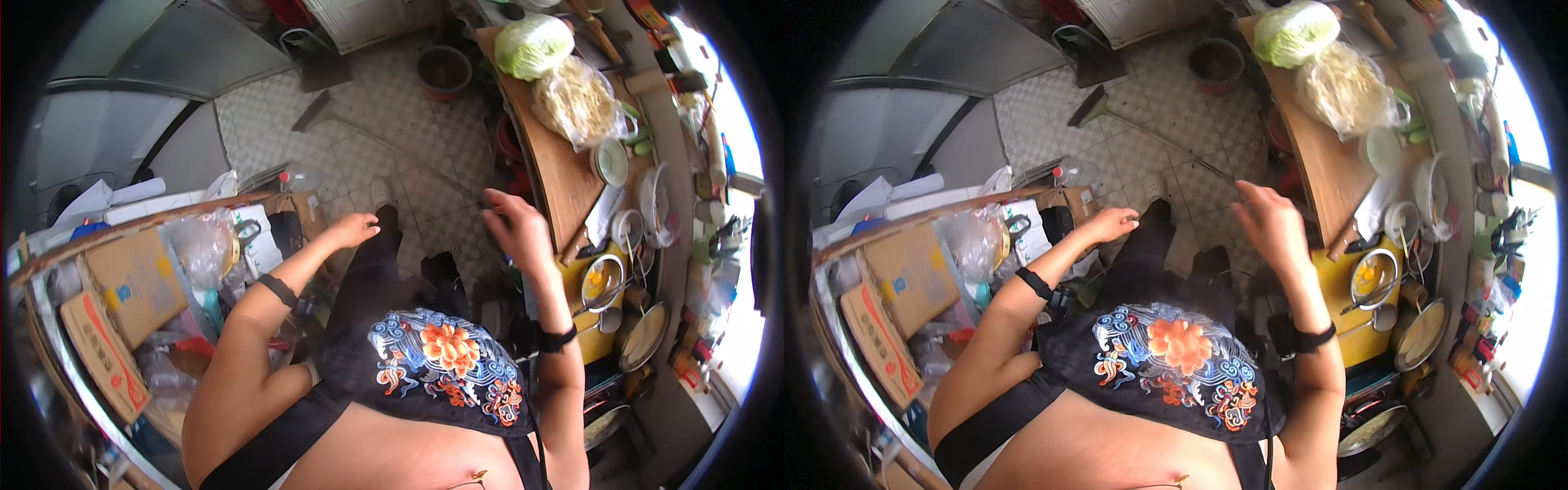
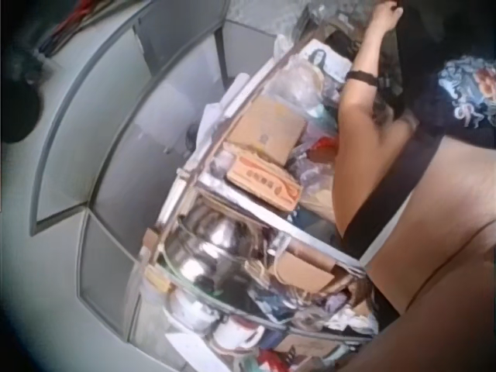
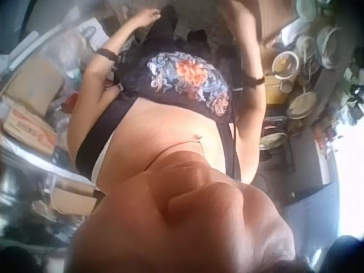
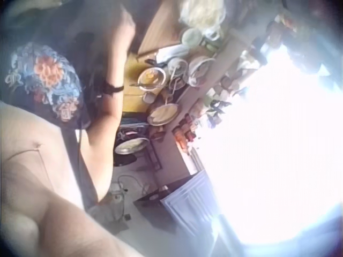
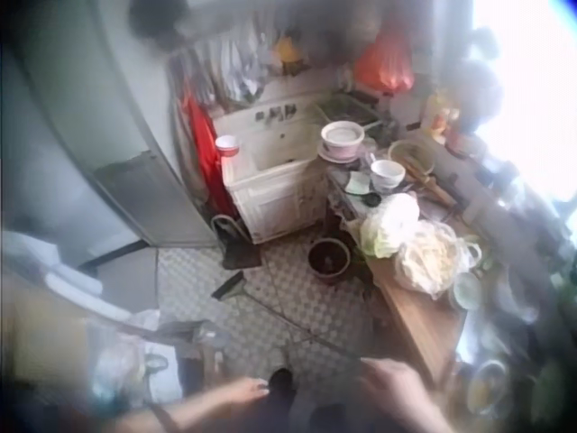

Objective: The person mops the tiled floor of a cluttered kitchen and storage area using a long-handled mop. They move around various items including a red bucket, a large metal pot, and stacked boxes while cleaning the floor surface.

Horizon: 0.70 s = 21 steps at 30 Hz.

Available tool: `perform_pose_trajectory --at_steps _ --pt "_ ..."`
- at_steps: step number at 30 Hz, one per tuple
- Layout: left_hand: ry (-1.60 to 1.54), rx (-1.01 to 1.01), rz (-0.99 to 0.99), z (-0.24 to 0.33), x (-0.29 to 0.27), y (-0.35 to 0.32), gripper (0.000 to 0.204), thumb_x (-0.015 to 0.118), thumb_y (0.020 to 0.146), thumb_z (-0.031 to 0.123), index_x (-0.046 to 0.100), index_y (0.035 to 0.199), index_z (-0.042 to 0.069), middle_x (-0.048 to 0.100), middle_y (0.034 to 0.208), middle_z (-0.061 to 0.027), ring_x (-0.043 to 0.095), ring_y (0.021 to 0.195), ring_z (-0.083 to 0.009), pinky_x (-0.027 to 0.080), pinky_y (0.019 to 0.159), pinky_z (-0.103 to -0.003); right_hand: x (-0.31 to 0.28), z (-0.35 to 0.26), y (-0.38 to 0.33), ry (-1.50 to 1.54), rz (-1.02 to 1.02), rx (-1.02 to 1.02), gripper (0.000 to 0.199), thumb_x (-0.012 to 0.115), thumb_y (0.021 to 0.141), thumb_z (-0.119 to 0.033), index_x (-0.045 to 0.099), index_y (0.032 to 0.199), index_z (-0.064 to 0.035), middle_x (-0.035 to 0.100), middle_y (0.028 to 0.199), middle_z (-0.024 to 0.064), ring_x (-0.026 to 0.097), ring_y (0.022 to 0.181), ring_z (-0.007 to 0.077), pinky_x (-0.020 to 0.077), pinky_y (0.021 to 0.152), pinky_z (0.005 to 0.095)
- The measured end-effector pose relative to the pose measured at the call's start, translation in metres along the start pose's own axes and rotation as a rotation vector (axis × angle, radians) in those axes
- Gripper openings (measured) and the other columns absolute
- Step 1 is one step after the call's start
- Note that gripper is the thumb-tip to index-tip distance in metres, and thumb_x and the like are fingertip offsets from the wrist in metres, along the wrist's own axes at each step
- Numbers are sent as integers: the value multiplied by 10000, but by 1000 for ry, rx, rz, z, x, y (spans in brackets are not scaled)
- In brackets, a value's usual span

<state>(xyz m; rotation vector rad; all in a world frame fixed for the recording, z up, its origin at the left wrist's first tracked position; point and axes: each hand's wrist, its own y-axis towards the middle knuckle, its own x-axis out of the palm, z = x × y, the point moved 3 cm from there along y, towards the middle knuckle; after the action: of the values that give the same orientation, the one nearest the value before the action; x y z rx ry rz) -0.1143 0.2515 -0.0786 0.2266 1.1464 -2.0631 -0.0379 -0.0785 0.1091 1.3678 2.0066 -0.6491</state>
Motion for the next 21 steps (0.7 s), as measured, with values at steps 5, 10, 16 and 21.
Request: perform_pose_trajectory --at_steps 5,10,16,21 --pt "-67 -269 -44 -40 84 -6 444 591 825 372 561 1146 67 612 1071 -175 577 1017 -327 462 853 -412 131 67 7 150 -391 151 296 616 796 -296 643 985 -71 643 887 154 618 831 338 501 704 401" --pt "-372 -408 -115 -54 134 -69 918 707 719 420 227 1400 36 376 1366 -233 382 1259 -355 330 1027 -413 275 229 7 -246 -610 474 318 531 869 -266 598 1111 -70 614 1007 134 578 926 328 479 783 423" --pt "-363 -494 3 -53 170 -97 1160 728 671 525 32 1402 -46 272 1307 -371 317 1229 -482 307 1019 -472 351 380 -1 -165 -637 904 431 578 864 -314 543 1203 -49 604 1057 156 566 994 318 475 827 429" --pt "-380 -599 -30 -52 137 -78 1152 754 671 482 35 1388 -61 271 1287 -345 353 1200 -465 342 1001 -456 436 488 -16 -414 -473 866 488 611 847 -305 492 1243 -45 564 1120 167 551 1014 310 480 822 442"
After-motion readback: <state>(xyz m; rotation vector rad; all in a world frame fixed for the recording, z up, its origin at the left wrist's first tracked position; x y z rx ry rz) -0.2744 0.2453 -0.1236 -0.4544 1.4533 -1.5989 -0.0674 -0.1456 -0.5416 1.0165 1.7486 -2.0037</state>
